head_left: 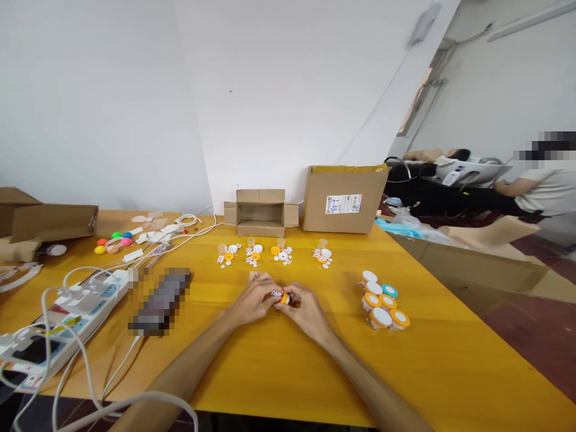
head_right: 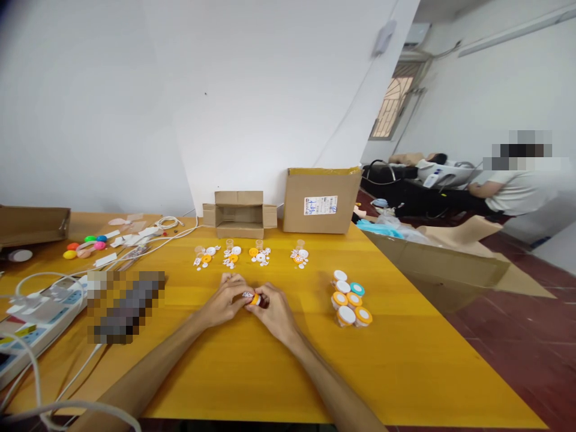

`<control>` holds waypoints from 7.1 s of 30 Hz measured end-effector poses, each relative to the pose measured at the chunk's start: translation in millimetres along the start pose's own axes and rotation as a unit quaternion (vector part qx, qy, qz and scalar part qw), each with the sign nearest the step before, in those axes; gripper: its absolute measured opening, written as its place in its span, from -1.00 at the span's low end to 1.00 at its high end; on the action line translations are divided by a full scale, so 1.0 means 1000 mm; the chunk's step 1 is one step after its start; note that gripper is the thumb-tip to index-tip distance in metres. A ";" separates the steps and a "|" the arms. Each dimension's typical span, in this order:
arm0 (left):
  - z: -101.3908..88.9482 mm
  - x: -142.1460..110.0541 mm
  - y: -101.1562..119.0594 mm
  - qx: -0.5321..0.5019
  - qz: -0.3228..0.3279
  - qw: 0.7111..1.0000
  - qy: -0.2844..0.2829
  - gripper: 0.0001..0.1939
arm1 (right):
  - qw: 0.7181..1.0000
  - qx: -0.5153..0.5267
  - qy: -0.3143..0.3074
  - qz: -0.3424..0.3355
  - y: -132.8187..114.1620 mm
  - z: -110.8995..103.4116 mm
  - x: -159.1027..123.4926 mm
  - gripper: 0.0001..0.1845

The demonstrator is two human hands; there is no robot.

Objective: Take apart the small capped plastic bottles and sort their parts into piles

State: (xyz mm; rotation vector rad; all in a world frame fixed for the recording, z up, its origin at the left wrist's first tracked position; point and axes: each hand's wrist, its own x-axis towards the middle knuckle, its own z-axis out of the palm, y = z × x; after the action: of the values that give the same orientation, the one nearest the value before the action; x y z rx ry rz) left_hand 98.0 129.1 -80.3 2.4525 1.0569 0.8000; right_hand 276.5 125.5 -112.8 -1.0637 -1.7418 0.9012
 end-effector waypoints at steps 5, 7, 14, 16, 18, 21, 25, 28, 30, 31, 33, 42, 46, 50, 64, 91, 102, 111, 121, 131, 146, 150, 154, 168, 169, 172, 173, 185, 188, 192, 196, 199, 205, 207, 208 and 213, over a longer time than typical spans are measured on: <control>0.000 0.000 0.001 -0.004 -0.008 1.000 -0.006 -0.71 | 1.000 0.002 -0.006 0.002 0.001 -0.001 0.001 -0.89; 0.000 0.000 0.001 -0.006 -0.012 1.000 -0.006 -0.69 | 1.000 0.004 -0.010 -0.001 0.001 -0.002 0.001 -0.88; -0.001 0.001 0.002 -0.008 -0.017 1.000 0.003 -0.70 | 1.000 0.002 -0.013 -0.008 -0.001 -0.004 0.002 -0.86; -0.001 0.001 0.001 -0.008 -0.026 0.999 0.016 -0.74 | 1.000 0.001 -0.007 -0.001 -0.001 -0.003 0.002 -0.85; -0.001 0.001 -0.001 -0.006 -0.039 0.999 0.032 -0.77 | 1.000 0.006 0.002 0.007 -0.001 -0.002 0.002 -0.80; -0.001 0.001 -0.004 -0.005 -0.054 0.997 0.062 -0.82 | 1.000 0.004 0.017 0.012 0.001 -0.002 0.003 -0.73; 0.000 0.000 -0.006 -0.012 -0.070 0.994 0.085 -0.86 | 0.998 -0.030 0.043 0.029 0.006 -0.005 0.004 -0.71; 0.000 0.000 -0.005 -0.012 -0.072 0.994 0.084 -0.88 | 0.995 -0.070 0.068 0.023 0.014 -0.009 0.005 -0.73; 0.000 0.000 -0.006 -0.011 -0.068 0.994 0.085 -0.90 | 0.993 -0.089 0.082 0.008 0.020 -0.011 0.006 -0.73; 0.000 0.000 -0.006 -0.012 -0.064 0.994 0.087 -0.90 | 0.992 -0.095 0.087 0.002 0.023 -0.012 0.006 -0.72; 0.001 0.000 -0.006 -0.015 -0.057 0.994 0.091 -0.89 | 0.990 -0.104 0.096 -0.005 0.027 -0.014 0.007 -0.71; 0.001 0.001 -0.007 -0.019 -0.050 0.994 0.092 -0.90 | 0.987 -0.093 0.109 -0.072 0.004 -0.012 0.005 -0.75; 0.001 0.001 -0.005 -0.020 -0.042 0.995 0.085 -0.86 | 0.990 -0.069 0.073 -0.100 -0.008 -0.009 0.002 -0.75; 0.002 0.000 -0.004 -0.040 -0.029 0.995 0.087 -0.81 | 0.992 -0.062 0.043 -0.102 -0.010 -0.007 0.001 -0.73; 0.002 0.002 0.000 -0.181 -0.050 0.978 0.089 -0.71 | 0.989 -0.104 0.025 -0.099 -0.009 -0.006 0.000 -0.57; -0.005 0.005 0.004 -0.254 -0.032 0.964 0.067 -0.62 | 0.993 -0.054 0.009 -0.105 -0.008 -0.005 -0.001 -0.43; -0.007 0.004 0.001 -0.250 -0.037 0.966 0.061 -0.59 | 0.991 -0.033 0.025 -0.124 -0.011 -0.002 -0.002 -0.46; 0.001 0.001 -0.002 -0.128 0.000 0.987 0.101 -0.75 | 0.993 -0.031 0.023 -0.108 -0.009 -0.002 -0.001 -0.41; -0.009 0.000 -0.009 0.055 0.063 0.993 0.078 -0.80 | 0.993 -0.038 0.054 -0.101 -0.011 -0.003 -0.001 -0.42; -0.007 -0.002 -0.017 0.142 0.085 0.986 0.024 -0.71 | 0.989 -0.040 0.103 -0.098 -0.011 -0.004 0.001 -0.61; -0.005 -0.002 -0.011 0.146 0.021 0.989 0.031 -0.71 | 0.980 -0.109 0.108 -0.124 -0.002 -0.002 -0.001 -0.67; -0.005 -0.002 -0.005 0.072 0.007 0.997 0.039 -0.76 | 0.978 -0.125 0.108 -0.130 0.000 -0.001 -0.001 -0.68; -0.005 0.000 -0.002 0.005 -0.009 0.999 0.046 -0.79 | 0.978 -0.124 0.098 -0.139 0.000 -0.003 -0.002 -0.68; -0.004 0.002 -0.003 -0.017 -0.012 0.995 0.102 -0.76 | 0.983 -0.100 0.063 -0.138 -0.005 -0.003 -0.001 -0.69; -0.004 0.002 -0.003 -0.019 -0.012 0.994 0.102 -0.76 | 0.984 -0.101 0.062 -0.136 -0.005 -0.003 -0.001 -0.69; -0.003 0.002 -0.004 -0.026 -0.010 0.995 0.098 -0.78 | 0.983 -0.115 0.059 -0.132 -0.005 -0.002 -0.001 -0.68; -0.003 0.002 -0.005 -0.028 -0.008 0.995 0.098 -0.79 | 0.982 -0.121 0.056 -0.132 -0.005 -0.002 -0.001 -0.67; -0.002 0.002 -0.003 -0.092 -0.015 0.992 0.082 -0.83 | 0.980 -0.143 0.019 -0.135 -0.003 -0.002 -0.002 -0.51; -0.003 0.002 -0.003 -0.122 -0.024 0.989 0.076 -0.82 | 0.981 -0.132 0.016 -0.138 -0.002 -0.002 -0.001 -0.49; -0.004 0.002 -0.003 -0.155 -0.022 0.985 0.074 -0.82 | 0.982 -0.124 0.016 -0.141 -0.003 -0.002 -0.001 -0.48; -0.004 0.003 -0.004 -0.175 -0.021 0.982 0.071 -0.82 | 0.983 -0.122 0.009 -0.137 -0.004 -0.003 -0.001 -0.49; -0.005 0.003 -0.006 -0.179 -0.022 0.981 0.065 -0.82 | 0.983 -0.121 0.007 -0.135 -0.004 -0.003 -0.001 -0.48; -0.004 0.002 -0.007 -0.175 -0.024 0.982 0.062 -0.84 | 0.986 -0.115 0.002 -0.124 -0.004 -0.004 -0.001 -0.44; -0.004 0.002 -0.007 -0.169 -0.025 0.983 0.061 -0.85 | 0.986 -0.112 0.000 -0.121 -0.004 -0.004 -0.001 -0.43; -0.004 0.002 -0.007 -0.164 -0.024 0.984 0.061 -0.85 | 0.987 -0.110 -0.001 -0.120 -0.004 -0.004 -0.001 -0.43; -0.005 0.002 -0.008 -0.120 -0.011 0.991 0.058 -0.83 | 0.987 -0.111 -0.006 -0.119 -0.005 -0.004 -0.001 -0.41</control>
State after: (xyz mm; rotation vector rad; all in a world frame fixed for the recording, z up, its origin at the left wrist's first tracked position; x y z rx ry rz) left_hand 92.1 136.4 -79.4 2.2118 0.9640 1.0117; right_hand 279.7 123.1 -107.6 -0.9643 -1.9639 0.5752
